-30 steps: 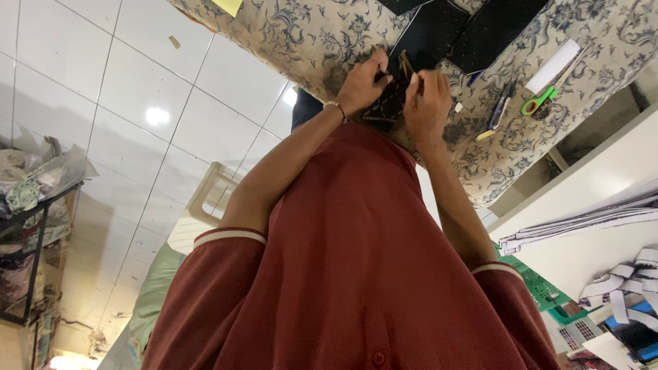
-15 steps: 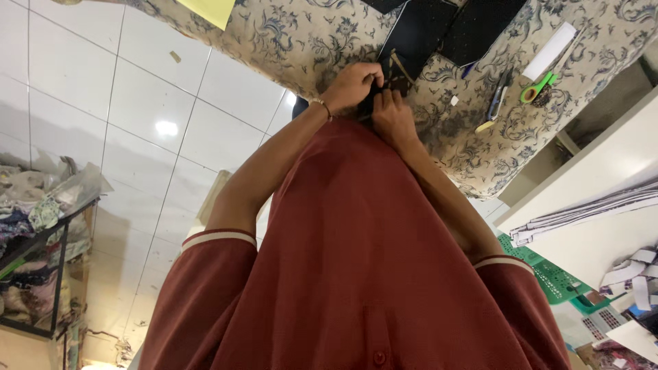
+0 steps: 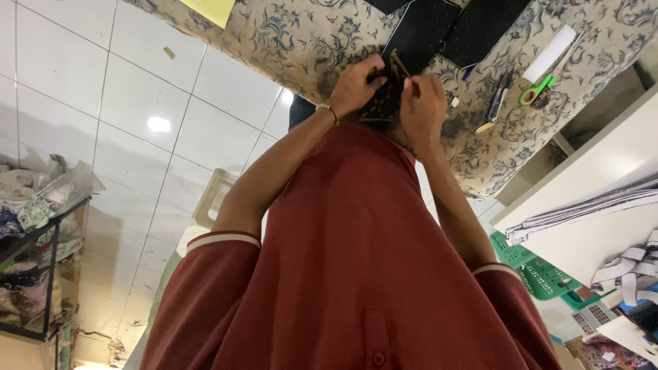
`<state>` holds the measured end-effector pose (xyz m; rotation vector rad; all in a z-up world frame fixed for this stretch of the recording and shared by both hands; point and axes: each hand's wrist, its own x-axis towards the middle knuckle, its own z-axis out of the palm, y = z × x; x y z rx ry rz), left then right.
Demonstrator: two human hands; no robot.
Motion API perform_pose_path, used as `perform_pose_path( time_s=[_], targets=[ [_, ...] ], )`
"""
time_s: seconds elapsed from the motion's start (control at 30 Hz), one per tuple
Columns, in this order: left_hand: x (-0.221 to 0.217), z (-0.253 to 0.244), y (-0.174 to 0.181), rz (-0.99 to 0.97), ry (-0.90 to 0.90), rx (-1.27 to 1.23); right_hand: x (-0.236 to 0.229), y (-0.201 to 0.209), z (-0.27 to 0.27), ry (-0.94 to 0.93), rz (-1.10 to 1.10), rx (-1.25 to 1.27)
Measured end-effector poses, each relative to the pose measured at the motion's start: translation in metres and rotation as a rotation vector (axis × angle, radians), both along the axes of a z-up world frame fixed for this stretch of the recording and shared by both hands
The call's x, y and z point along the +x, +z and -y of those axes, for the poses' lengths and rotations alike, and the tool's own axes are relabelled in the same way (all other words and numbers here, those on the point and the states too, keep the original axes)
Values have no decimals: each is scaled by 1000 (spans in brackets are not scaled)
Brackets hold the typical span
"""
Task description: The person assembles small black pouches by hand on a patterned table. They fold and tuck fabric edges, align seams, and press the pouches flat, handling them one at a time. The person occasionally moves finished pouches aside and picks up new ones to continue the process.
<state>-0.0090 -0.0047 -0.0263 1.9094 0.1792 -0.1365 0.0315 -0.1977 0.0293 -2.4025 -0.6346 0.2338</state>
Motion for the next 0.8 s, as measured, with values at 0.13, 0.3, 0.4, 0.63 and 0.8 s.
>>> perform_pose_path(
  time_s=[0.13, 0.3, 0.4, 0.63, 0.8],
  targets=[
    [-4, 3, -1, 43, 30, -71, -39, 11, -2, 246, 162, -140],
    [-3, -6, -4, -6, -84, -56, -49, -24, -13, 357, 197, -363],
    [-4, -4, -6, -72, -137, -61, -48, -36, -8, 448, 162, -443],
    [-1, -13, -13, -407, -254, -95, -27, -6, -5, 267, -96, -99],
    [-7, -15, -12, -138, -292, -63, -9, 11, -4, 188, -348, -69]
  ],
)
